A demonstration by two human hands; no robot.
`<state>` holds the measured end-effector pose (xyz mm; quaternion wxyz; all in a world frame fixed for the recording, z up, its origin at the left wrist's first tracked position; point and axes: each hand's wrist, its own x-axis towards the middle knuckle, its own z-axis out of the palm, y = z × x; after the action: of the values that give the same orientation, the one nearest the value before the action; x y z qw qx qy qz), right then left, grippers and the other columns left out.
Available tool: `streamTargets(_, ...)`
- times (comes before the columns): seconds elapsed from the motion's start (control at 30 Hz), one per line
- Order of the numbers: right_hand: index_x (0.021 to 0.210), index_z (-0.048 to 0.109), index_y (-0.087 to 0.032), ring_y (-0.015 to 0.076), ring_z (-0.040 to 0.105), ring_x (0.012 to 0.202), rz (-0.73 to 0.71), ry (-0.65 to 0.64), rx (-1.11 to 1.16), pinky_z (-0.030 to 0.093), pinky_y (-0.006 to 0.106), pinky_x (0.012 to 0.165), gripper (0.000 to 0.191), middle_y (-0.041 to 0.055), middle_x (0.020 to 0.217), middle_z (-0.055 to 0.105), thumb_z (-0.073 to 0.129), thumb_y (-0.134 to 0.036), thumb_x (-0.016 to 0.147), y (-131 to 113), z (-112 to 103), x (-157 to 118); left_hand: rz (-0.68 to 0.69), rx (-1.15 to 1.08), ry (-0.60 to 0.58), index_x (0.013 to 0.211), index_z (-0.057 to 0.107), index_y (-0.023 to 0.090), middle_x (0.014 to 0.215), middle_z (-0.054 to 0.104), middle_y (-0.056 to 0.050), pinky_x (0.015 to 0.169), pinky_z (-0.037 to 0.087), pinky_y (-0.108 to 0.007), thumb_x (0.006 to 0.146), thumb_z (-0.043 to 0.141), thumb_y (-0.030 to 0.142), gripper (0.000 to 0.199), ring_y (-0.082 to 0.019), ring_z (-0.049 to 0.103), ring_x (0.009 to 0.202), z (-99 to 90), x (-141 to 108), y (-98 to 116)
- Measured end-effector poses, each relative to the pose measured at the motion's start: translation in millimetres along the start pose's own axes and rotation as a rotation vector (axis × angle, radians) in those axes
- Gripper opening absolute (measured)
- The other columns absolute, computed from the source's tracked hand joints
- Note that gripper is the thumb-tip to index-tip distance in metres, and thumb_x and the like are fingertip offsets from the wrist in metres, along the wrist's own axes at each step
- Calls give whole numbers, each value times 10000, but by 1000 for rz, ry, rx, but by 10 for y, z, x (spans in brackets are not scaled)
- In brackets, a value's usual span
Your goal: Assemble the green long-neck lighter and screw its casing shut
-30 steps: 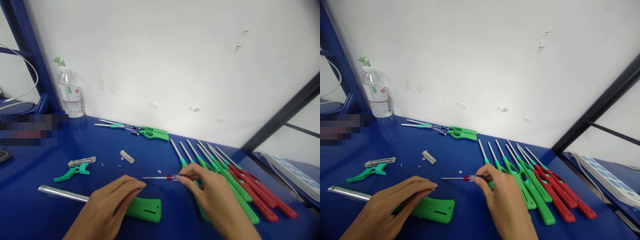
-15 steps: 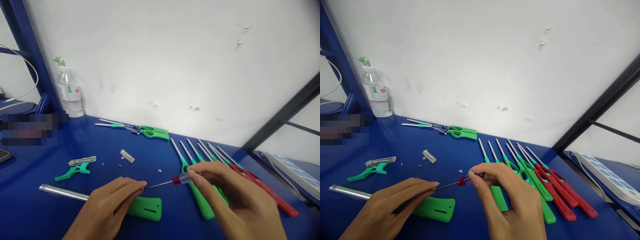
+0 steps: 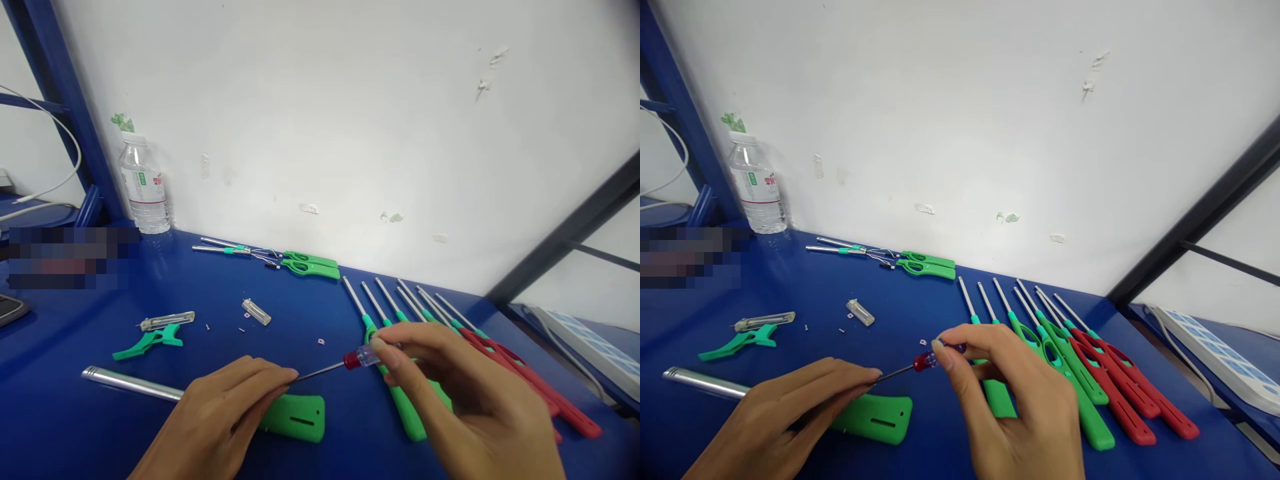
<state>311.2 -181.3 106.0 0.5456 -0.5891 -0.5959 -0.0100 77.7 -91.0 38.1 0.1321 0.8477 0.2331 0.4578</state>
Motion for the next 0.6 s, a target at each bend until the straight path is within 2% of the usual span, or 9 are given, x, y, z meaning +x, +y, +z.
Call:
streamTargets(0.13, 1004, 857, -394, 116, 798, 703, -29, 20, -6, 643, 150, 688, 120, -94, 862, 823, 821, -280, 1002, 21, 0, 17, -6, 18, 21, 1292, 761, 357, 1010, 866, 111, 835, 587, -40, 1231, 538, 431, 242, -37, 832, 828, 26, -24, -7)
streamTargets(0.37, 1010, 854, -343, 154, 817, 688, -73, 19, -101, 666, 202, 671, 58, -66, 846, 840, 824, -294, 1019, 52, -62, 47, 10, 34, 18, 1276, 752, 346, 987, 854, 99, 845, 612, -66, 1235, 524, 405, 238, -53, 837, 842, 13, -17, 31)
streamTargets(0.5, 1021, 853, -373, 143, 824, 709, -55, 24, -102, 655, 189, 687, 77, -81, 871, 846, 814, -307, 1022, 64, -48, 33, 19, 2, 1, 1297, 748, 332, 1021, 864, 81, 823, 619, -76, 1227, 534, 327, 225, -64, 834, 834, -10, -52, 34)
streamTargets(0.6, 1014, 854, -386, 149, 808, 709, -18, 61, -87, 649, 211, 694, 70, -78, 880, 839, 800, -341, 1024, 66, -17, 17, 5, -17, -57, 1366, 724, 346, 1114, 867, 73, 858, 623, -90, 1200, 557, 237, 259, -74, 840, 906, -26, -94, 1)
